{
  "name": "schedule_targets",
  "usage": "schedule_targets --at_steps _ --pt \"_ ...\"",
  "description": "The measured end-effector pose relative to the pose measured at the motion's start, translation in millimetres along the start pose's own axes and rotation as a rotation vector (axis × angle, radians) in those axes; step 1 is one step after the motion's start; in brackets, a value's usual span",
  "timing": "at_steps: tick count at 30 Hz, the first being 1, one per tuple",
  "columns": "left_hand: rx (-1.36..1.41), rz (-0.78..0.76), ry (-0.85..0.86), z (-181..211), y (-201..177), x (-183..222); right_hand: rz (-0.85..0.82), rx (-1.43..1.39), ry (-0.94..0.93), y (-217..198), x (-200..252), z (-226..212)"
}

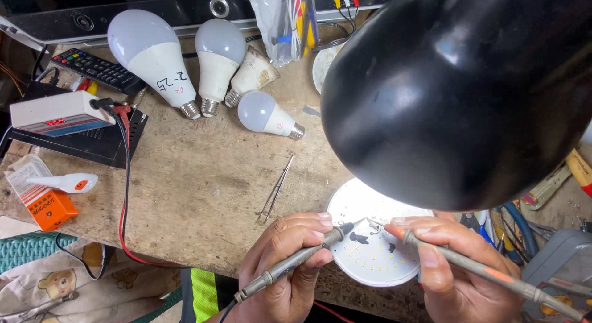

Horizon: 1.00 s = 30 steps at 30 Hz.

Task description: Repairing an LED panel by removing components with pliers and soldering new connections.

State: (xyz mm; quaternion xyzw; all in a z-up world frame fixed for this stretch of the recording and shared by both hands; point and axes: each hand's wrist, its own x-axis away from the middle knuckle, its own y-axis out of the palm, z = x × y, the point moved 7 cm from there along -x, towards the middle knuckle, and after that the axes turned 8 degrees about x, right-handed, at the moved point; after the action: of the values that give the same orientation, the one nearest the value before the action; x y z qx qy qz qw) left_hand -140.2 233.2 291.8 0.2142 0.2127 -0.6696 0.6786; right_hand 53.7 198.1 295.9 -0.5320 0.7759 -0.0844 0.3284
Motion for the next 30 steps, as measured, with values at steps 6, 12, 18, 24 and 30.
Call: schedule_targets --at_steps 6,12,18,24,30 --pt "0.038 -0.044 -0.016 -3.7 -1.9 0.8 0.038 -0.052 -0.012 -1.9 4.6 7.6" --pt "0.007 -0.049 -0.014 -2.5 -0.4 -0.8 0.025 -0.014 -0.012 -0.4 2.1 4.8" --pt "-0.005 -0.029 -0.045 1.7 0.3 -3.8 0.011 0.005 0.007 -0.1 -1.1 -0.9" --pt "0.022 -0.014 -0.024 -0.2 -0.7 -1.5 0.025 -0.030 0.048 -1.0 3.9 9.3" --pt "0.010 -0.034 -0.032 -0.3 -1.1 -2.4 0.018 0.006 0.005 -1.0 1.6 6.7"
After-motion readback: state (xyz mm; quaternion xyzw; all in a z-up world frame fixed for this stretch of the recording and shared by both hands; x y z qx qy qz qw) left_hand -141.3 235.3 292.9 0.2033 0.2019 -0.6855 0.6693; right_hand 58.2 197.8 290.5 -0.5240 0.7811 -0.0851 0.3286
